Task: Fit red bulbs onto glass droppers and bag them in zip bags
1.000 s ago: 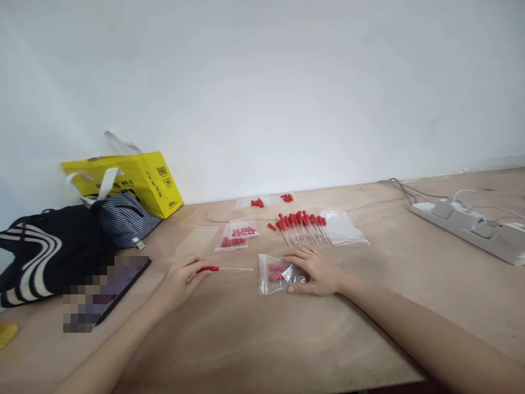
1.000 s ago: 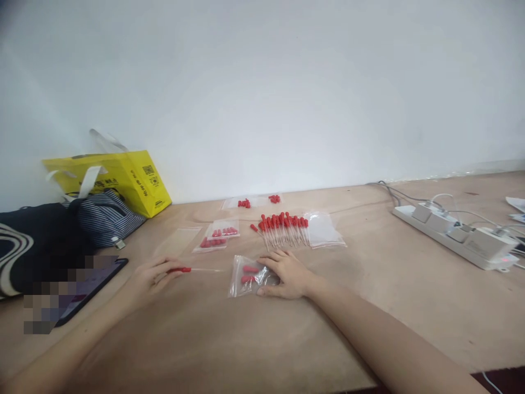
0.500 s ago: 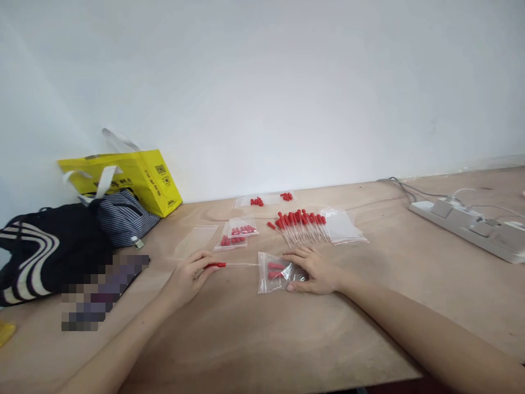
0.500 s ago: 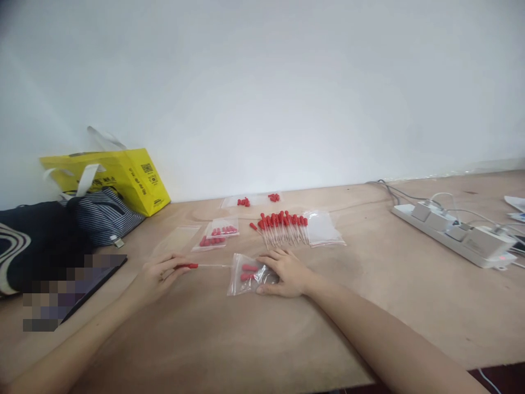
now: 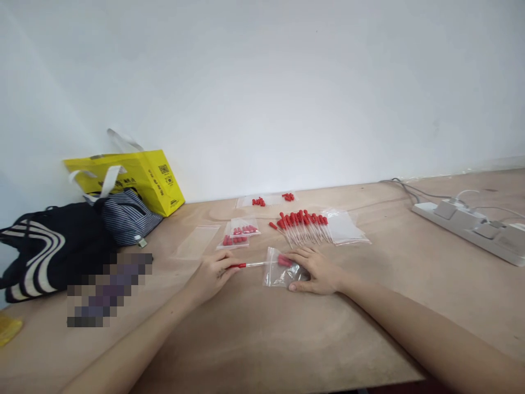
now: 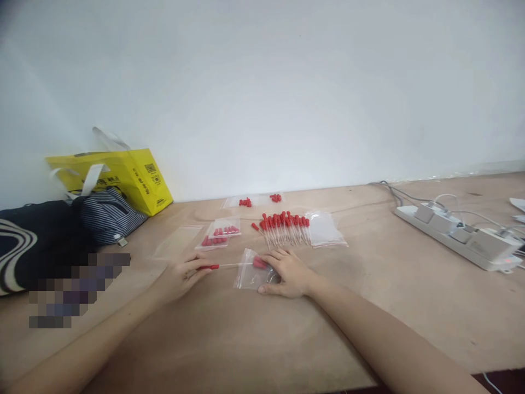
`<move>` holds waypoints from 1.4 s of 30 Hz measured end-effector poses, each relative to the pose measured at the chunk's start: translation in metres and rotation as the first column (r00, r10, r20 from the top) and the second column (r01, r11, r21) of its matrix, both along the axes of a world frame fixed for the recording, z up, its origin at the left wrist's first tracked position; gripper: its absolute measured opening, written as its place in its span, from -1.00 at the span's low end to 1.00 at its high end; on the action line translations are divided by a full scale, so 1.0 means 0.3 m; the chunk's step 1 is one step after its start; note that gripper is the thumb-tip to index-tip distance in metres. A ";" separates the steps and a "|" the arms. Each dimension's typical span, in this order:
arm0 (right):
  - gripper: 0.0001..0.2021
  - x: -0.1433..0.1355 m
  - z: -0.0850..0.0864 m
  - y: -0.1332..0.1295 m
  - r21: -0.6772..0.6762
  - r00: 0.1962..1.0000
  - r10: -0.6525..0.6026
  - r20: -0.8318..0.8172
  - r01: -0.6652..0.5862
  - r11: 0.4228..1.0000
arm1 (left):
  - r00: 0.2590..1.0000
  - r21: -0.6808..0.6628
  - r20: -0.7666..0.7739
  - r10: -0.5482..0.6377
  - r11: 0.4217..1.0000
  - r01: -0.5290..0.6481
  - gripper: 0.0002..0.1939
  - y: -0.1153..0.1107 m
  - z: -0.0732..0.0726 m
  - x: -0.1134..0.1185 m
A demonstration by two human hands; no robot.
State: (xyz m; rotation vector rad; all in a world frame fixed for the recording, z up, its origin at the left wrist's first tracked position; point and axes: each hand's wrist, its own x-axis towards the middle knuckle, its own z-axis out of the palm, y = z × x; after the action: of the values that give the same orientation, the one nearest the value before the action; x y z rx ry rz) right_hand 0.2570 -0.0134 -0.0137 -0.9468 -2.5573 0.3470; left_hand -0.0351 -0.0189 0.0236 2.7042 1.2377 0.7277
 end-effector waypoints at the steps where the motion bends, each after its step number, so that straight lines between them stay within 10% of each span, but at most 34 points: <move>1: -0.33 0.000 0.001 0.000 -0.001 1.000 0.000 0.000 0.000 1.000 | 1.000 -0.009 0.006 -0.001 1.000 0.001 -0.78 0.004 0.001 -0.001; 13: -0.34 -0.006 -0.003 0.002 0.014 1.000 -0.016 0.010 0.016 1.000 | 0.986 -0.209 0.159 0.047 0.978 -0.013 -0.86 -0.021 -0.023 0.101; 21: -0.35 -0.008 0.002 0.001 0.020 1.000 0.002 0.021 -0.003 1.000 | 0.867 -0.581 0.490 0.096 0.777 0.243 -0.80 0.009 -0.090 0.201; 33: -0.36 -0.023 0.005 0.011 0.013 0.999 0.026 0.035 -0.027 1.000 | 0.936 -0.420 0.341 -0.091 0.876 0.238 -0.89 0.026 -0.097 0.188; 42: -0.54 -0.001 0.002 0.006 0.046 0.997 -0.032 -0.072 0.035 0.998 | 0.942 -0.449 0.332 0.055 0.887 0.107 -0.87 0.032 -0.088 0.166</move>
State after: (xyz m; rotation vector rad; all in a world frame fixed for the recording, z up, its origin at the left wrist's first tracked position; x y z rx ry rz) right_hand 0.2566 -0.0116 -0.0131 -0.9417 -2.4712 0.3042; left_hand 0.0147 -0.0095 -0.0029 2.1021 1.1142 0.7386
